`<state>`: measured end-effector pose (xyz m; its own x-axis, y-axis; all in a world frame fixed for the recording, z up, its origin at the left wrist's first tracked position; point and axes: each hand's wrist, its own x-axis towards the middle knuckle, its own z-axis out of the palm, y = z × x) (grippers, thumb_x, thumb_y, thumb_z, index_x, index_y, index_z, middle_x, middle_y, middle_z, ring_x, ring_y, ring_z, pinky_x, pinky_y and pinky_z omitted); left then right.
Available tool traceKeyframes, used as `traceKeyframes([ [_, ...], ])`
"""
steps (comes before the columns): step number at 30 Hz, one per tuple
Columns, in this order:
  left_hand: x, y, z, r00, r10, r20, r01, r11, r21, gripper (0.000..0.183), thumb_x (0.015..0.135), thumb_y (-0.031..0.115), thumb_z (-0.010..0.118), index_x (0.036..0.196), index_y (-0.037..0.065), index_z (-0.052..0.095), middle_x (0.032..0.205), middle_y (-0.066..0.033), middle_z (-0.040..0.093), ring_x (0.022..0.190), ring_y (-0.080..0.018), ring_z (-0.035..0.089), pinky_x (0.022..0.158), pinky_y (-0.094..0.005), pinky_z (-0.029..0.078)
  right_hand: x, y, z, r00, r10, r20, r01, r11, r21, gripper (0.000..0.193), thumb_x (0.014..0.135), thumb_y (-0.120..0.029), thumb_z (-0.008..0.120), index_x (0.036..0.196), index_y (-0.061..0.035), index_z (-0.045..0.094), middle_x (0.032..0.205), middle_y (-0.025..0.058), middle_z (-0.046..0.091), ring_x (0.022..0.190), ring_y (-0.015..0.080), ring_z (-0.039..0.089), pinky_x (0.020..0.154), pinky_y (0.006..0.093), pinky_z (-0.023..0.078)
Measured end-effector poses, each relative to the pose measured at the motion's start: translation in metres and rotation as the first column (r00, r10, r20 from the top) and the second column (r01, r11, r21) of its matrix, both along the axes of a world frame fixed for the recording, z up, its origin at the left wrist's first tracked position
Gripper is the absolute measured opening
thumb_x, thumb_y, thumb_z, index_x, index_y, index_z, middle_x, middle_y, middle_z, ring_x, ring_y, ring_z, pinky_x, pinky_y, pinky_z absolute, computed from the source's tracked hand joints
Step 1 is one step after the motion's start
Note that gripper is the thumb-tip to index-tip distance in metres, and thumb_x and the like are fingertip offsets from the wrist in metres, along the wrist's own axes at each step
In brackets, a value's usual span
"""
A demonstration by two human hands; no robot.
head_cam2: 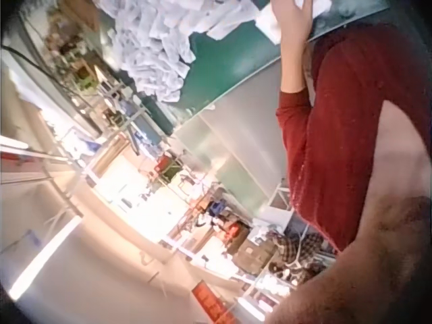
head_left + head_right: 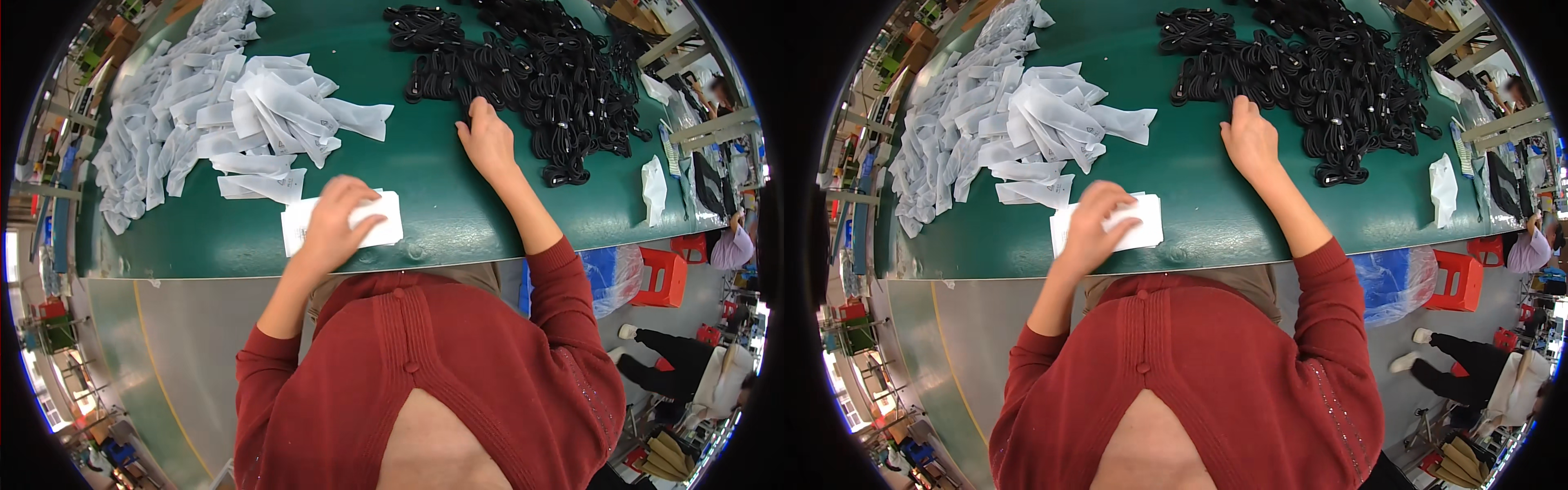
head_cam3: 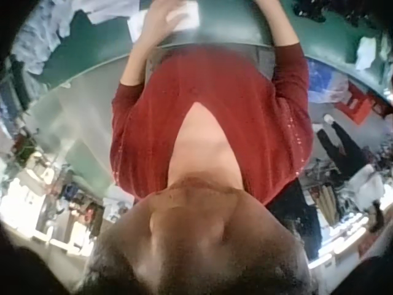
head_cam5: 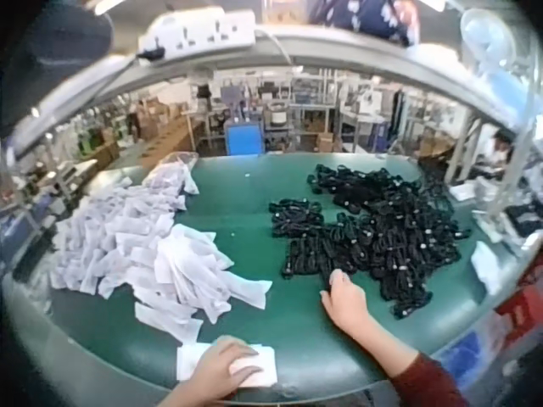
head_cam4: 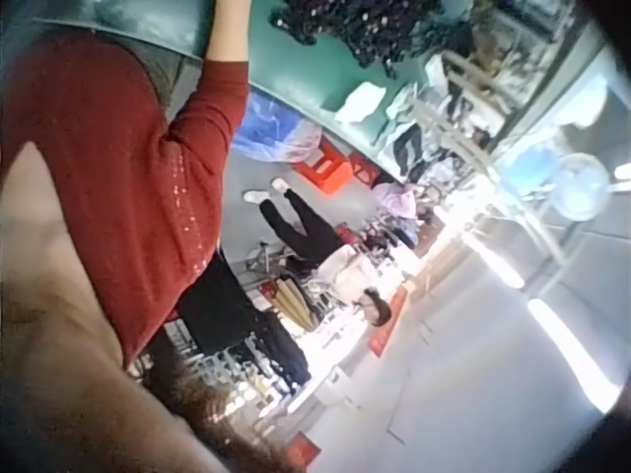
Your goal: The person repeatedly picks up black cables from a pile on a green table and places them into small white paper bags. The person handles the cables one at a time, folding them slightly before inserting them into the bags. The task continues in a repetitive loop throughout the clip.
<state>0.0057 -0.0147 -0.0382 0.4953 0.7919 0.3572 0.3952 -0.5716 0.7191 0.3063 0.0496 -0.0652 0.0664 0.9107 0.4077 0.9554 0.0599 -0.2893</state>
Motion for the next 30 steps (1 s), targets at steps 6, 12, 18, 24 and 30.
traceKeyframes([
  [6,0.016,-0.016,-0.027,0.986,0.052,-0.159,-0.021,0.981,0.195,0.018,0.076,0.007,0.076,0.091,0.004,0.065,0.087,-0.0085,0.060,0.081,-0.0251,0.060,0.066,-0.0340,0.048,-0.005,-0.055,0.012,0.654,0.034,-0.756,-0.217,0.965,-0.145,0.031,0.084,-0.011,0.073,0.111,-0.0029,0.062,0.082,0.0016,0.057,0.066,0.0065,0.048,0.060,0.0244,0.042],
  [12,0.011,-0.020,-0.027,0.987,0.152,0.050,-0.143,0.978,-0.154,0.008,0.083,0.002,0.070,0.089,0.001,0.064,0.080,-0.0052,0.061,0.071,-0.0158,0.055,0.068,-0.0278,0.045,-0.042,-0.117,0.046,0.707,0.384,-0.595,-0.488,0.873,-0.017,0.030,0.085,-0.007,0.071,0.114,-0.0054,0.065,0.091,0.0092,0.063,0.071,0.0226,0.061,0.063,0.0312,0.048],
  [18,0.007,-0.018,-0.019,0.967,0.191,0.170,-0.114,0.917,-0.382,0.006,0.087,0.003,0.068,0.090,0.000,0.063,0.079,-0.0012,0.059,0.073,-0.0094,0.047,0.069,-0.0245,0.042,-0.041,-0.128,0.047,0.748,0.593,-0.297,-0.617,0.787,0.017,0.030,0.079,-0.005,0.071,0.108,-0.0068,0.064,0.084,0.0067,0.059,0.074,0.0271,0.062,0.065,0.0378,0.050],
  [24,0.009,-0.018,-0.017,0.970,0.117,0.211,-0.047,0.949,-0.311,0.006,0.086,-0.001,0.066,0.089,0.001,0.062,0.087,-0.0038,0.063,0.076,-0.0114,0.052,0.070,-0.0255,0.044,-0.039,-0.125,0.052,0.704,0.688,-0.178,-0.703,0.711,-0.031,0.027,0.081,-0.007,0.069,0.108,-0.0062,0.064,0.084,0.0059,0.058,0.076,0.0269,0.061,0.066,0.0374,0.050],
  [30,0.011,-0.018,-0.002,0.993,-0.076,0.091,0.075,0.997,0.006,0.012,0.079,-0.003,0.069,0.086,0.003,0.061,0.095,-0.0075,0.063,0.087,-0.0241,0.057,0.077,-0.0337,0.046,-0.039,-0.115,0.040,0.523,0.450,-0.723,-0.749,0.648,-0.139,0.023,0.088,-0.008,0.067,0.111,-0.0039,0.063,0.091,0.0055,0.063,0.075,0.0180,0.060,0.070,0.0298,0.049],
])
